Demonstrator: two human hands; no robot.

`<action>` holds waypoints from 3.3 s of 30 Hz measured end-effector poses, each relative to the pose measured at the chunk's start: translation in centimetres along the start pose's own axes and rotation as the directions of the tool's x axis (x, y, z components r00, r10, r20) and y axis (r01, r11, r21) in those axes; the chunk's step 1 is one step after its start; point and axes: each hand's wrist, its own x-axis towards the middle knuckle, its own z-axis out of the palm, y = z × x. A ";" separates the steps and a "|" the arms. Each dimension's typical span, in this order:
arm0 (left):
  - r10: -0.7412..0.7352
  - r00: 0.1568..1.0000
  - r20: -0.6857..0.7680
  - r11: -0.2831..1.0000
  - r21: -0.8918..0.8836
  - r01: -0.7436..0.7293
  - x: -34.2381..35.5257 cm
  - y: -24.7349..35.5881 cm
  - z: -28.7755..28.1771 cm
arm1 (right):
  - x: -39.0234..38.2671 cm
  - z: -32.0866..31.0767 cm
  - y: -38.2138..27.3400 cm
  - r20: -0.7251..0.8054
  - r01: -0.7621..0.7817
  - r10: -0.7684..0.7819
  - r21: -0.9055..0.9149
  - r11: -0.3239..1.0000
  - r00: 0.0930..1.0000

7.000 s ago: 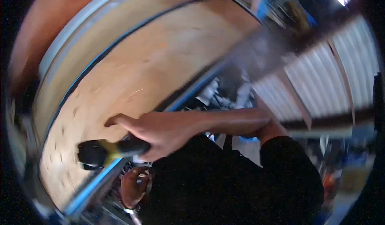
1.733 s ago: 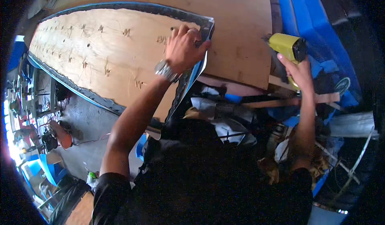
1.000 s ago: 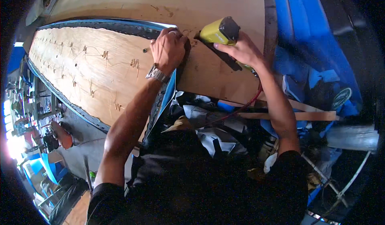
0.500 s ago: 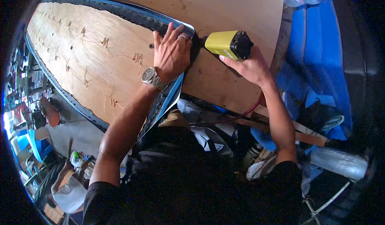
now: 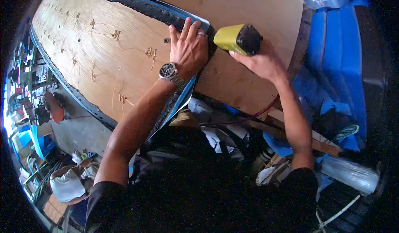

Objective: Securing fabric to a wooden furniture frame using a pneumatic stapler.

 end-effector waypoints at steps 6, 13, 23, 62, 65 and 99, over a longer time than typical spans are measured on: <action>0.082 0.995 0.057 0.997 -0.014 -0.082 -0.3 0.0 -1.9 | -1.8 0.7 0.7 0.008 -0.064 0.064 0.069 0.996 0.998; 0.052 0.859 0.510 0.994 -0.109 0.005 -10.7 2.0 -9.3 | -14.2 4.8 -0.8 -0.321 -0.135 0.290 0.426 0.894 0.902; 0.086 0.872 0.483 0.994 0.014 -0.106 -13.5 2.7 -8.9 | -25.1 16.1 -3.0 -0.188 -0.336 0.551 0.621 0.708 0.813; 0.135 0.974 0.182 0.968 -0.236 -0.090 -13.9 -4.3 -8.1 | -11.1 11.8 -10.3 0.024 -0.196 0.196 0.008 0.981 0.980; 0.137 0.977 0.163 0.971 -0.218 -0.100 -14.2 -3.7 -8.4 | -11.8 11.9 -9.6 0.009 -0.148 0.149 0.194 0.970 0.989; 0.118 0.953 0.280 0.962 -0.270 -0.039 -21.0 -4.7 -13.0 | -16.1 14.0 -12.6 0.076 -0.131 0.117 0.211 0.969 0.990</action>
